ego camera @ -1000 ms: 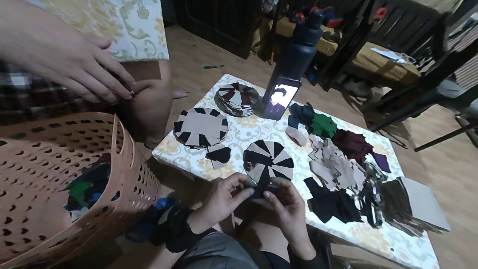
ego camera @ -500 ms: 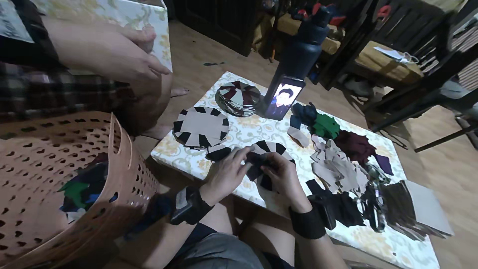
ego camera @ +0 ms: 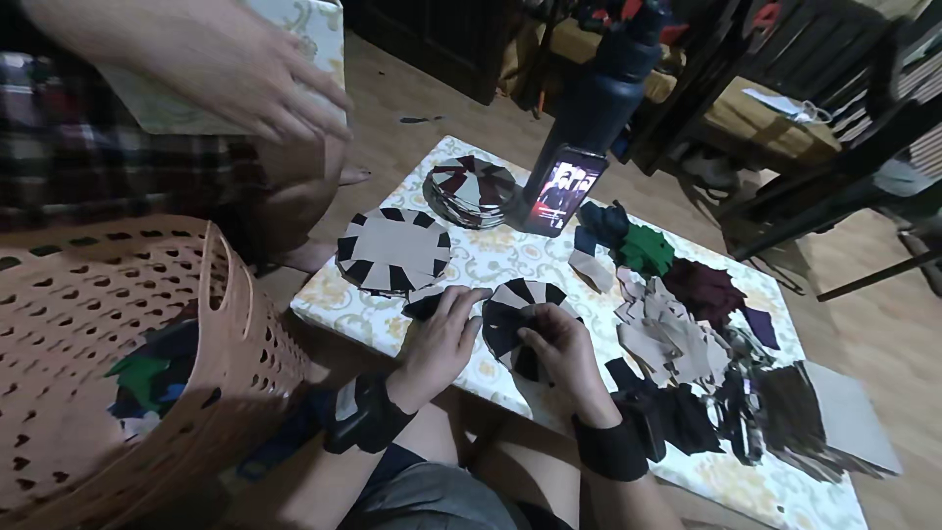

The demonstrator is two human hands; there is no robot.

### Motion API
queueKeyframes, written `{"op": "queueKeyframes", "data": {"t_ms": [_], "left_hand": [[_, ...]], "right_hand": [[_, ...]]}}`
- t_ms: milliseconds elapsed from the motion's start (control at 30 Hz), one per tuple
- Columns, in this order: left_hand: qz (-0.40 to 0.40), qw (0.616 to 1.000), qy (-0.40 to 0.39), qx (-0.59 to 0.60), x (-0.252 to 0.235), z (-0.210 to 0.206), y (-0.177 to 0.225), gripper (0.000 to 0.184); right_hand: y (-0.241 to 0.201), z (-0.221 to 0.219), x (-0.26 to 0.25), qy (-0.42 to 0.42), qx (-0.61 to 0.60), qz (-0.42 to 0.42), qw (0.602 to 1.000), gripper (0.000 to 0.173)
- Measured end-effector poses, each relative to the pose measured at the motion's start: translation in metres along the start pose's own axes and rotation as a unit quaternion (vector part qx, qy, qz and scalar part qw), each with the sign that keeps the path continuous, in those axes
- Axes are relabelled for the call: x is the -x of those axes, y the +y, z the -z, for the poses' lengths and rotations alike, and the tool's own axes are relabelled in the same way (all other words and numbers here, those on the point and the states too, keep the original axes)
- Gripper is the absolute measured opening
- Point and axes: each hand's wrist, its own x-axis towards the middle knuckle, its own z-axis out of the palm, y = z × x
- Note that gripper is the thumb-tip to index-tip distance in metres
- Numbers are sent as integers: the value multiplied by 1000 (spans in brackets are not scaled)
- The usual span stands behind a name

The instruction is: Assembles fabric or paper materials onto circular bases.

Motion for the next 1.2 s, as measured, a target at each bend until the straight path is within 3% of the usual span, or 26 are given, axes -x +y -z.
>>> {"op": "queueKeyframes", "data": {"t_ms": [300, 500, 767, 1000, 1200], "left_hand": [[5, 1000, -18, -11, -1, -1, 4, 39], [3, 999, -36, -23, 0, -2, 3, 59], [8, 999, -44, -23, 0, -1, 2, 52], [-84, 993, 70, 45, 9, -11, -5, 20], [-74, 997, -9, -19, 8, -8, -5, 23]], "right_hand": [[0, -4, 1, 3, 4, 6, 1000, 22], [0, -5, 2, 4, 27, 12, 1000, 21], [-2, -6, 2, 2, 31, 3, 1000, 20], [-2, -6, 3, 8, 31, 5, 999, 20], [0, -5, 3, 8, 20, 8, 1000, 23]]}}
